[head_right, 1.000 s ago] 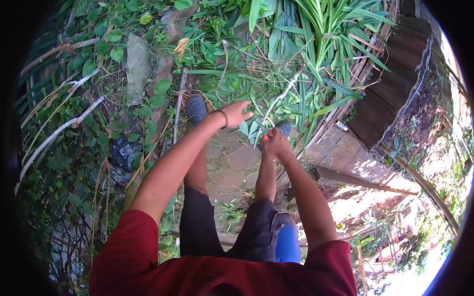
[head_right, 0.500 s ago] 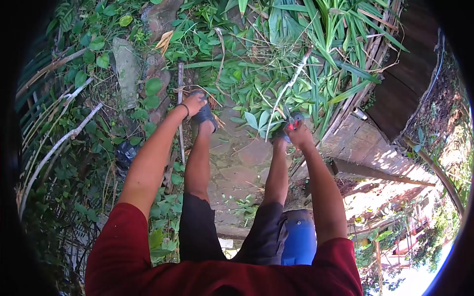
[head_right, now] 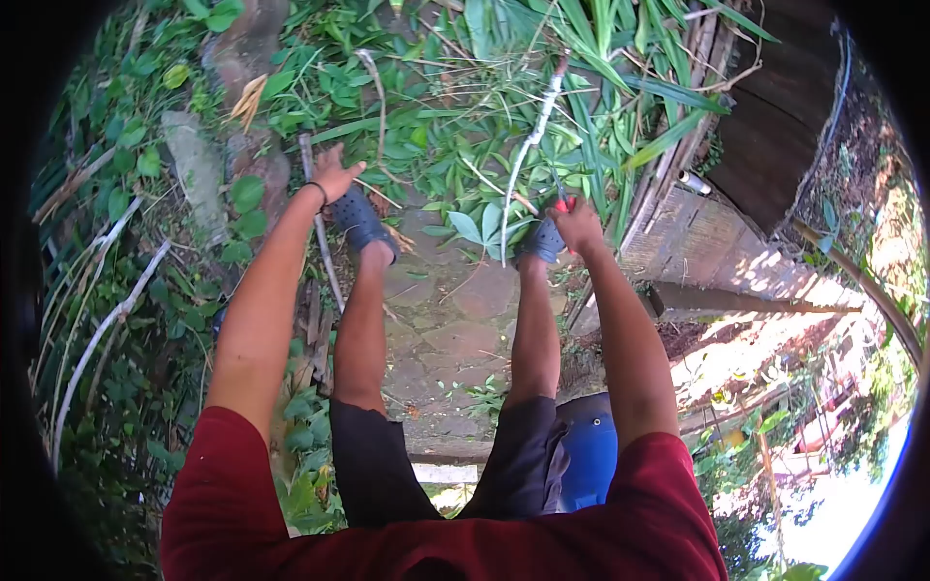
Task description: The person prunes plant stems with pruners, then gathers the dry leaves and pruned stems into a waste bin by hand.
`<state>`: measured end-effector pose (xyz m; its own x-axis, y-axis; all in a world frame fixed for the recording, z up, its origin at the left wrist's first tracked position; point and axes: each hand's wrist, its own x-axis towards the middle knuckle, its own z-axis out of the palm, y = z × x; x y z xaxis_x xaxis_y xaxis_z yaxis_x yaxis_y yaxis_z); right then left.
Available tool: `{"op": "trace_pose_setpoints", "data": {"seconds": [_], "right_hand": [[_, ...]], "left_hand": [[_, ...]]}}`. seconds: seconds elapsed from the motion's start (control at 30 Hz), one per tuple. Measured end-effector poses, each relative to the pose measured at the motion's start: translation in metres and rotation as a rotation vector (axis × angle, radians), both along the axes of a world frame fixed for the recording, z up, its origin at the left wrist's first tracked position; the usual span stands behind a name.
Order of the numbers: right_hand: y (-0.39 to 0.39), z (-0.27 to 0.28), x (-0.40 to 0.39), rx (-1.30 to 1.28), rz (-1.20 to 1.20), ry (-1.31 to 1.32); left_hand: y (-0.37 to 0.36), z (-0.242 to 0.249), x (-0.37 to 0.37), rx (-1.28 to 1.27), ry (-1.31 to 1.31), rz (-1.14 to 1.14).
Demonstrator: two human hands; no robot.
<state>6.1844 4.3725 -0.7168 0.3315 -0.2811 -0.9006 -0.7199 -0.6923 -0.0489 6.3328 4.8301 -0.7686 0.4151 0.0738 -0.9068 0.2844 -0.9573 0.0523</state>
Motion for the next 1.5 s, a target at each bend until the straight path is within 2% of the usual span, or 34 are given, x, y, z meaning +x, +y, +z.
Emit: {"op": "trace_pose_setpoints", "data": {"seconds": [0.1,0.17,0.2,0.3,0.33,0.4,0.5,0.53,0.63,0.67,0.73,0.83,0.9,0.97,1.03,1.07,1.1,1.17,1.23,1.27,1.3,1.37,1.43,1.5], "right_hand": [[-0.029,-0.028,-0.01,-0.043,-0.063,-0.054],[-0.05,-0.036,-0.008,-0.037,-0.331,-0.038],[-0.063,-0.057,-0.019,-0.058,-0.379,-0.124],[-0.114,-0.084,-0.039,-0.063,-0.636,-0.028],[-0.126,-0.089,-0.044,-0.068,-0.645,-0.024],[-0.147,-0.087,-0.044,-0.058,-0.85,0.066],[-0.16,-0.096,-0.044,-0.085,-0.989,0.023],[-0.164,-0.103,-0.04,-0.112,-0.975,0.056],[-0.186,-0.131,-0.035,0.089,-0.959,0.199],[-0.192,-0.152,-0.042,0.077,-0.966,0.231],[-0.184,-0.171,-0.04,0.087,-0.971,0.25],[-0.142,-0.163,-0.012,0.062,-0.971,0.213],[-0.123,-0.158,0.002,0.175,-0.448,0.165],[-0.086,-0.148,0.018,0.278,-0.463,0.165],[-0.041,-0.142,0.031,0.396,-0.779,0.179],[-0.032,-0.137,0.035,0.399,-0.778,0.178],[-0.025,-0.132,0.04,0.409,-0.802,0.108],[-0.017,-0.118,0.042,0.423,-0.829,0.041],[-0.015,-0.102,0.042,0.24,-0.731,-0.184],[-0.016,-0.086,0.044,0.148,-0.629,-0.167],[-0.02,-0.094,0.032,0.151,-0.624,-0.166],[-0.028,-0.109,0.011,0.004,-0.379,-0.455],[-0.037,-0.12,0.007,-0.001,-0.443,-0.458],[-0.035,-0.126,0.014,0.028,-0.545,-0.568]], "left_hand": [[-0.01,-0.009,0.015,0.051,-0.045,-0.033],[-0.011,-0.024,0.024,0.054,-0.026,-0.05],[-0.013,-0.031,0.03,0.072,-0.041,-0.067],[-0.011,-0.056,0.047,0.081,-0.071,-0.1],[-0.01,-0.064,0.052,0.092,-0.093,-0.127],[-0.006,-0.082,0.06,0.097,-0.11,-0.158],[-0.011,-0.102,0.069,0.112,-0.109,-0.1],[-0.013,-0.108,0.069,0.119,-0.125,-0.102],[-0.028,-0.121,0.066,0.122,-0.105,-0.113],[-0.036,-0.125,0.061,0.095,-0.104,-0.101],[-0.052,-0.136,0.047,0.023,-0.092,-0.076],[-0.086,-0.144,0.023,0.033,-0.105,-0.148],[-0.118,-0.131,0.014,0.031,-0.047,-0.142],[-0.149,-0.117,0.008,-0.006,0.004,-0.11],[-0.176,-0.114,0.0,-0.083,0.01,-0.083],[-0.188,-0.119,-0.005,-0.107,0.047,-0.141],[-0.202,-0.114,-0.005,-0.128,0.083,-0.2],[-0.22,-0.092,-0.006,-0.197,0.002,-0.092],[-0.221,-0.092,0.0,-0.23,0.021,-0.074],[-0.22,-0.093,0.001,-0.266,0.05,-0.056],[-0.215,-0.099,0.002,-0.263,0.048,-0.051],[-0.202,-0.109,0.01,-0.35,0.063,-0.027],[-0.199,-0.115,0.013,-0.347,0.064,0.005],[-0.199,-0.118,0.013,-0.351,0.062,-0.001]]}}
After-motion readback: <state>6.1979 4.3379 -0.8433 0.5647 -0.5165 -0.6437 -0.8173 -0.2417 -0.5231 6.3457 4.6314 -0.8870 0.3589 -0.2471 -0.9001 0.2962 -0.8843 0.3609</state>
